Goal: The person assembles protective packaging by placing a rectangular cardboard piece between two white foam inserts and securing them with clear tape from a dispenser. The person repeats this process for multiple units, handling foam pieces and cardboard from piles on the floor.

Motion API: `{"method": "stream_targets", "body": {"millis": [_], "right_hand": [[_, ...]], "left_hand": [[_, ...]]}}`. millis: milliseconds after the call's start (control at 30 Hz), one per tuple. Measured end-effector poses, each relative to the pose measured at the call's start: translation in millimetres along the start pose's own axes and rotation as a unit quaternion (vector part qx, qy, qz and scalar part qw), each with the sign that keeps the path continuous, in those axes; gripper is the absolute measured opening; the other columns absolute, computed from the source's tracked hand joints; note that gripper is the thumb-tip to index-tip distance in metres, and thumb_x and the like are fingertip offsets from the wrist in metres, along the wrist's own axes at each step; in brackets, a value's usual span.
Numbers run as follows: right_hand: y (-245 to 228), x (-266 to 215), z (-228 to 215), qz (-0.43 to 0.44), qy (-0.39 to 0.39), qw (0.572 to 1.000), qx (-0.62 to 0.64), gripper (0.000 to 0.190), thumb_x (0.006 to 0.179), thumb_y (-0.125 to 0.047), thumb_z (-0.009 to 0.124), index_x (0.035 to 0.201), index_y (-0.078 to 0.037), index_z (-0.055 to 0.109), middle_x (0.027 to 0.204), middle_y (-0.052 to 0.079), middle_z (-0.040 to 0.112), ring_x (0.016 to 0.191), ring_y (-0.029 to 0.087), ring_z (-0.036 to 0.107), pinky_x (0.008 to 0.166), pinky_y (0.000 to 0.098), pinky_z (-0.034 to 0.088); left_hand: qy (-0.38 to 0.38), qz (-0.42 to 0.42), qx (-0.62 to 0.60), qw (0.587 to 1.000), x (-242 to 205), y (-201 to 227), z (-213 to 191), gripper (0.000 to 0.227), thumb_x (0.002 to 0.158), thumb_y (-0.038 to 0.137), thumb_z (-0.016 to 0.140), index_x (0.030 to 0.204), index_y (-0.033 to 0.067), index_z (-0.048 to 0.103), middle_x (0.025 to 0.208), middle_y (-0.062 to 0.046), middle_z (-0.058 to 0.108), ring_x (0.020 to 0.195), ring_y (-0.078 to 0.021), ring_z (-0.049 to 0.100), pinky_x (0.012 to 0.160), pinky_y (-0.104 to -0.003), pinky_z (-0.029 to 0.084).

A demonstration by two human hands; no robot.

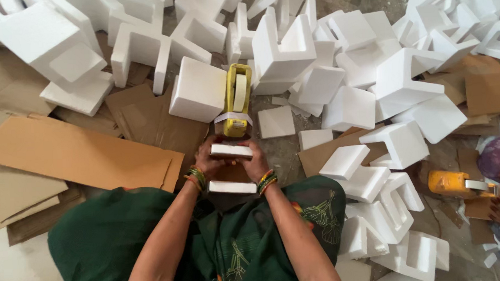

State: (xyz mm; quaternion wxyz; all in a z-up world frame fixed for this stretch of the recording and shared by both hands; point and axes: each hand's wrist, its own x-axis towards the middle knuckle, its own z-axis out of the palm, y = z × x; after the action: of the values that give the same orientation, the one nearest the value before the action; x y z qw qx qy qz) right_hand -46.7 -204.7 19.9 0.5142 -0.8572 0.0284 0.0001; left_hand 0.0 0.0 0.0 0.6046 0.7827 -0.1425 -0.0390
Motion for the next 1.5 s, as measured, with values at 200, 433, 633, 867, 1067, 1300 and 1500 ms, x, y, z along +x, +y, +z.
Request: {"method": "stream_targets", "body": {"millis": [200,433,633,867,1067,1300,1500], "right_hand": [[-79,-9,-15,-0.104,0.037,0.992,-0.066,0.049,0.067,0.001,0.084,0.113,-0.006,0.068,0.11,0.015,0.067,0.102,0.032,0.067,0.09,0.0393,0.056],[-64,-16,-7,-0.073,0.06,0.994,-0.057,0.044,0.072,-0.003,0.086,0.114,-0.008,0.072,0.112,0.013,0.069,0.103,0.031,0.069,0.09,0.0385,0.057],[-30,-10,10,0.024,-0.054,0.983,0.173,0.05,0.081,0.0,0.07,0.129,-0.005,0.058,0.123,0.008,0.065,0.109,0.024,0.071,0.089,0.0368,0.063],[-44,20,0,0.095,0.188,0.968,0.14,0.048,0.108,-0.039,0.05,0.129,0.002,0.063,0.1,0.023,0.064,0.086,0.031,0.062,0.074,0.0412,0.055],[-67,89,-24,-0.042,0.131,0.986,-0.099,0.043,0.086,-0.043,0.077,0.098,-0.002,0.082,0.093,0.013,0.073,0.089,0.024,0.07,0.086,0.0413,0.056],[-66,-38,-12,0.089,0.022,0.984,0.154,0.019,0.089,-0.015,0.078,0.102,-0.001,0.077,0.09,0.005,0.074,0.08,0.011,0.065,0.073,0.0254,0.053],[-23,-66,2,0.247,-0.034,0.937,0.243,0.018,0.088,-0.006,0.076,0.103,0.002,0.076,0.092,0.006,0.078,0.081,0.013,0.07,0.075,0.0264,0.057]], "left_hand": [[0.04,-0.082,-0.305,0.948,-6,-33,28,0.038,0.112,0.035,0.054,0.112,0.0021,0.073,0.101,-0.009,0.073,0.091,-0.0129,0.065,0.079,-0.029,0.055],[0.055,-0.006,0.01,0.998,-11,26,10,0.018,0.102,0.023,0.061,0.108,0.0108,0.073,0.102,-0.009,0.067,0.096,-0.0242,0.063,0.085,-0.038,0.053],[-0.043,0.11,0.378,0.918,-22,111,-17,0.061,0.075,0.023,0.074,0.135,0.0215,0.062,0.12,-0.004,0.062,0.118,-0.0322,0.052,0.104,-0.053,0.036],[-0.062,0.051,0.404,0.911,-19,113,-23,0.039,0.082,0.024,0.071,0.12,0.0276,0.063,0.12,0.0,0.06,0.124,-0.0276,0.051,0.106,-0.055,0.032],[-0.047,0.076,0.412,0.907,-24,107,-24,0.04,0.083,0.022,0.071,0.122,0.0278,0.063,0.121,-0.005,0.059,0.121,-0.0293,0.053,0.102,-0.052,0.033],[-0.047,0.047,0.382,0.922,-22,122,-27,0.04,0.081,0.031,0.073,0.119,0.0243,0.066,0.119,-0.008,0.062,0.12,-0.0313,0.053,0.104,-0.051,0.033],[-0.059,0.024,0.394,0.917,-20,129,-26,0.039,0.082,0.036,0.073,0.118,0.0246,0.067,0.12,-0.01,0.062,0.121,-0.0325,0.052,0.105,-0.052,0.032]]}}
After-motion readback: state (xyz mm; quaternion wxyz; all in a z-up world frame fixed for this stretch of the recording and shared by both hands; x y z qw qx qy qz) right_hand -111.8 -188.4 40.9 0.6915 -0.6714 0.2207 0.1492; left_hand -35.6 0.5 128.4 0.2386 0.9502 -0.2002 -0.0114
